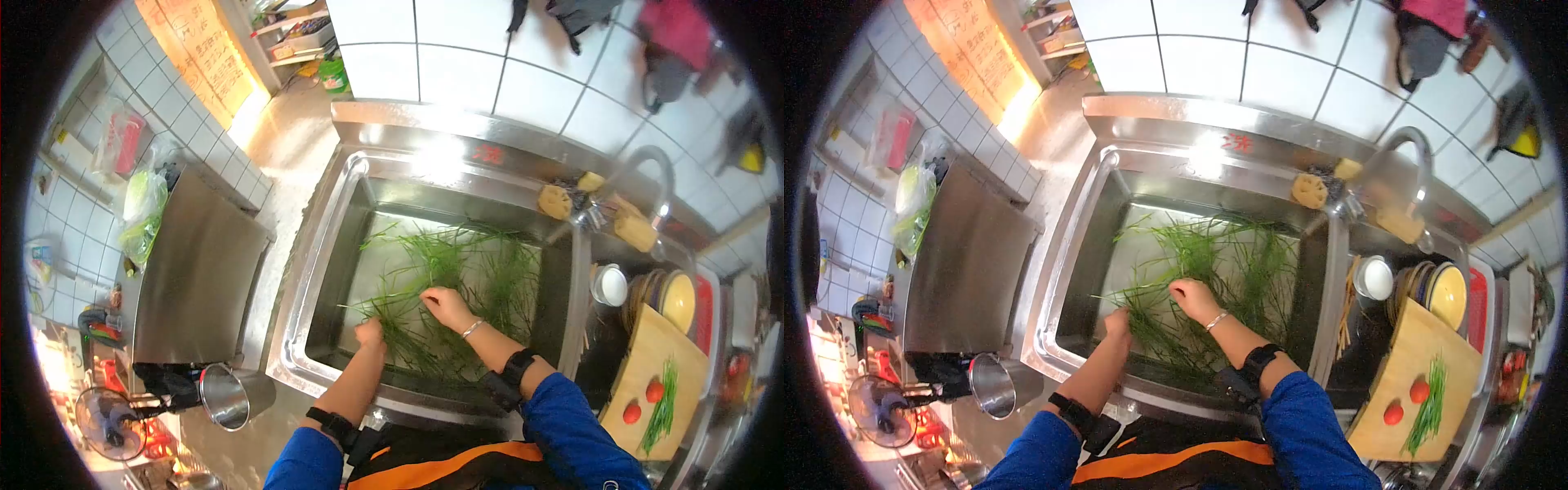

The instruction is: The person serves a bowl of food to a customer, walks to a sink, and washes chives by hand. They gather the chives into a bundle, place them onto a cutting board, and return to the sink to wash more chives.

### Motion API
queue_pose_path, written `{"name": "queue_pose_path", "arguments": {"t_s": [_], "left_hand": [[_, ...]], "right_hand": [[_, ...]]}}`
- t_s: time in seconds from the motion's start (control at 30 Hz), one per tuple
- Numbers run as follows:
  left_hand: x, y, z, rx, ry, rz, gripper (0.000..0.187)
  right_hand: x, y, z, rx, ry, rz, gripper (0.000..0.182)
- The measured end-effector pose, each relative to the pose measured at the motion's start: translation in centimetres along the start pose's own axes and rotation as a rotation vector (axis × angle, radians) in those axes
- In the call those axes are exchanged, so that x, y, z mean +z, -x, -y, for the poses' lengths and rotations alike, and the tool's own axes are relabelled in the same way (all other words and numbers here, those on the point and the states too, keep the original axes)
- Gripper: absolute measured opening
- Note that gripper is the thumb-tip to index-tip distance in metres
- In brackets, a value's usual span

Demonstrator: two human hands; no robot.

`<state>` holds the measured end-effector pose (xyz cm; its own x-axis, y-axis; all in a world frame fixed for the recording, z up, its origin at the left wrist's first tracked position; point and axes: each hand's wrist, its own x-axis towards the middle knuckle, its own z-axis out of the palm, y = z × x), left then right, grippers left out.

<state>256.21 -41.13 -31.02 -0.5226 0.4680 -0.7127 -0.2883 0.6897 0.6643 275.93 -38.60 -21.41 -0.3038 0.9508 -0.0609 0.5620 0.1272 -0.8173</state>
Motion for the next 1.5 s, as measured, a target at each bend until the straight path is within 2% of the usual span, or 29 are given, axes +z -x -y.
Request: {"name": "queue_pose_path", "arguments": {"t_s": [0.07,0.1,0.13,0.17,0.2,0.23,0.27,0.3,0.37,0.43,0.5,0.53,0.57,0.63,0.67,0.73,0.87,0.93,0.97,1.03,1.07,1.13,1.17,1.23,1.27,1.33,1.37,1.43,1.5], "left_hand": [[0.6,-0.7,0.3,-0.051,0.266,0.004,0.027],[0.6,-0.9,0.4,-0.052,0.263,-0.022,0.027],[0.7,2.2,-2.2,-0.159,0.243,0.041,0.026],[0.9,3.9,-3.3,-0.271,0.222,0.107,0.026],[1.2,3.1,-2.7,-0.278,0.218,0.093,0.026],[1.4,1.8,-2.0,-0.262,0.319,0.225,0.028],[1.4,1.7,-2.1,-0.246,0.420,0.357,0.032],[1.0,1.7,-2.2,-0.252,0.419,0.345,0.032],[0.7,4.2,-4.6,-0.093,0.177,0.459,0.029],[0.5,3.4,-4.4,-0.126,0.220,0.535,0.025],[0.9,2.4,-4.0,-0.253,0.373,0.647,0.021],[1.6,3.5,-4.5,-0.226,0.336,0.527,0.020],[1.8,2.7,-3.6,-0.235,0.338,0.531,0.020],[1.9,0.5,-1.7,-0.132,0.229,0.619,0.019],[2.0,1.3,-2.6,-0.129,0.230,0.619,0.019],[1.7,3.3,-3.6,-0.141,0.113,0.568,0.020],[1.5,3.0,-3.3,-0.128,-0.086,0.437,0.023],[1.9,2.9,-3.0,0.196,-0.456,0.111,0.027],[2.0,3.0,-3.1,0.191,-0.455,0.115,0.027],[2.4,3.6,-3.8,0.854,-0.402,-0.319,0.027],[2.3,3.8,-4.3,0.845,-0.401,-0.318,0.027],[2.5,4.0,-5.3,0.669,0.047,0.147,0.026],[2.8,3.9,-4.8,0.666,0.051,0.152,0.026],[3.3,3.7,-3.7,0.229,0.040,0.296,0.027],[3.3,3.9,-3.2,0.234,-0.074,0.273,0.031],[3.3,3.9,-2.7,0.269,-0.112,0.249,0.033],[3.3,3.8,-2.6,0.303,-0.146,0.220,0.035],[3.1,3.8,-2.6,0.262,-0.160,0.215,0.036],[3.1,3.6,-2.7,0.226,-0.167,0.209,0.037]], "right_hand": [[1.6,-1.3,0.1,-0.035,-0.041,0.038,0.019],[2.3,-1.8,0.2,-0.265,0.162,0.032,0.024],[2.7,-2.0,0.3,-0.493,0.364,0.020,0.029],[3.0,-2.0,0.0,-0.490,0.345,0.032,0.029],[2.9,-2.2,-0.5,-0.476,0.527,0.110,0.031],[2.8,-2.5,-1.1,-0.461,0.709,0.186,0.034],[2.6,-2.8,-2.4,-0.408,0.726,0.105,0.032],[2.1,-2.9,-3.9,-0.334,0.749,0.122,0.032],[-0.4,-2.5,-5.3,-0.208,0.757,0.136,0.030],[-2.4,-2.0,-4.8,-0.146,0.750,0.132,0.029],[-4.0,-2.1,-3.2,0.193,0.908,0.292,0.029],[-4.4,-2.0,-1.8,0.138,0.832,0.174,0.024],[-4.3,-2.3,-0.9,0.144,0.838,0.179,0.024],[-3.5,-4.1,0.3,-0.208,0.353,-0.013,0.023],[-2.2,-5.2,0.4,-0.211,0.353,-0.014,0.023],[1.1,-6.9,0.1,-0.326,0.237,-0.201,0.021],[4.1,-9.7,-0.8,-0.151,0.373,-0.174,0.017],[4.7,-10.5,-2.1,0.047,0.303,-0.038,0.016],[5.2,-10.4,-2.9,0.051,0.308,-0.035,0.016],[5.9,-9.9,-4.1,0.162,-0.185,0.030,0.018],[5.3,-9.2,-3.0,0.167,-0.180,0.036,0.018],[4.0,-7.5,-1.3,0.218,-0.302,0.125,0.017],[4.4,-6.5,-1.6,0.222,-0.296,0.123,0.017],[5.5,-4.4,-2.1,-0.061,0.272,0.285,0.017],[5.4,-3.9,-2.0,-0.056,0.273,0.284,0.017],[4.8,-3.1,-1.5,0.078,0.428,0.461,0.022],[4.1,-3.0,-1.4,0.081,0.427,0.458,0.022],[2.5,-2.4,-0.9,0.138,0.702,0.628,0.021],[-0.1,-3.1,1.1,0.176,0.675,0.657,0.020]]}}
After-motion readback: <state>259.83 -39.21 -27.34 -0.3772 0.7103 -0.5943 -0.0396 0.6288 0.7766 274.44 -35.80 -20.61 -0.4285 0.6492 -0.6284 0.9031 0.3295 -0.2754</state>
